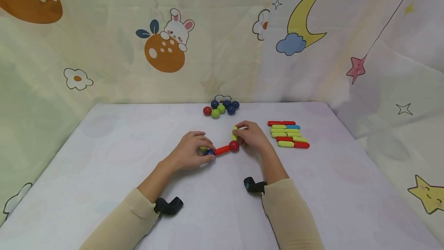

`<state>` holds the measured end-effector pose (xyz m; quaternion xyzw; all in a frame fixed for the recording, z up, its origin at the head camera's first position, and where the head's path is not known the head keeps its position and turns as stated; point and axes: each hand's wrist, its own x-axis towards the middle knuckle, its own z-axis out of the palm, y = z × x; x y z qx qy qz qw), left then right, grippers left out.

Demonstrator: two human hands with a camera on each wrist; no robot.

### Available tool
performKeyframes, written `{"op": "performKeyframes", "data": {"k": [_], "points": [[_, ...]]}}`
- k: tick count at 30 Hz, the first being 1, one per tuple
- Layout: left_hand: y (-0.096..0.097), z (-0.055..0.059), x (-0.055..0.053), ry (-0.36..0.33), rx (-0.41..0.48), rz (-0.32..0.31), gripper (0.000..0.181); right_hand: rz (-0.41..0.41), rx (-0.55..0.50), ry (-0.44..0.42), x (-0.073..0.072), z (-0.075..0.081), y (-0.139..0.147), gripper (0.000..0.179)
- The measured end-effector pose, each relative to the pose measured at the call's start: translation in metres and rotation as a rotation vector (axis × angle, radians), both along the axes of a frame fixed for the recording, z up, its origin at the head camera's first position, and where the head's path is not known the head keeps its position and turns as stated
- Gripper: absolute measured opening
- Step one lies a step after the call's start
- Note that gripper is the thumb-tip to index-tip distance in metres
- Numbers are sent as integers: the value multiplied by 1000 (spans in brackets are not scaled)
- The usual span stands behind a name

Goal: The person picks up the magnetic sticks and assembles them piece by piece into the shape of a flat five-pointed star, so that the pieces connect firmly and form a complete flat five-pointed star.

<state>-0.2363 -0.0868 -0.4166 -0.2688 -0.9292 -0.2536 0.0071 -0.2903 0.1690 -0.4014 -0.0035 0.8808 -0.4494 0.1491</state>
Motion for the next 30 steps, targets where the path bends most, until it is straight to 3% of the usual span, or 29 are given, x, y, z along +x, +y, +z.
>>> {"op": "performKeyframes", "data": {"k": [13, 18, 22, 30], "points": [[-3, 0, -1, 34, 22, 12, 33, 14, 36, -38, -1, -1, 6, 46], [-7, -1, -3, 28, 32, 42, 46, 23, 32, -60, 1, 2, 6, 45], [-10, -1, -4, 0, 45, 100, 65, 41, 29, -69, 3, 3, 6, 45], [-13, -4, -6, -121, 64, 202, 97, 59, 47, -74, 5, 6, 11, 42]]}}
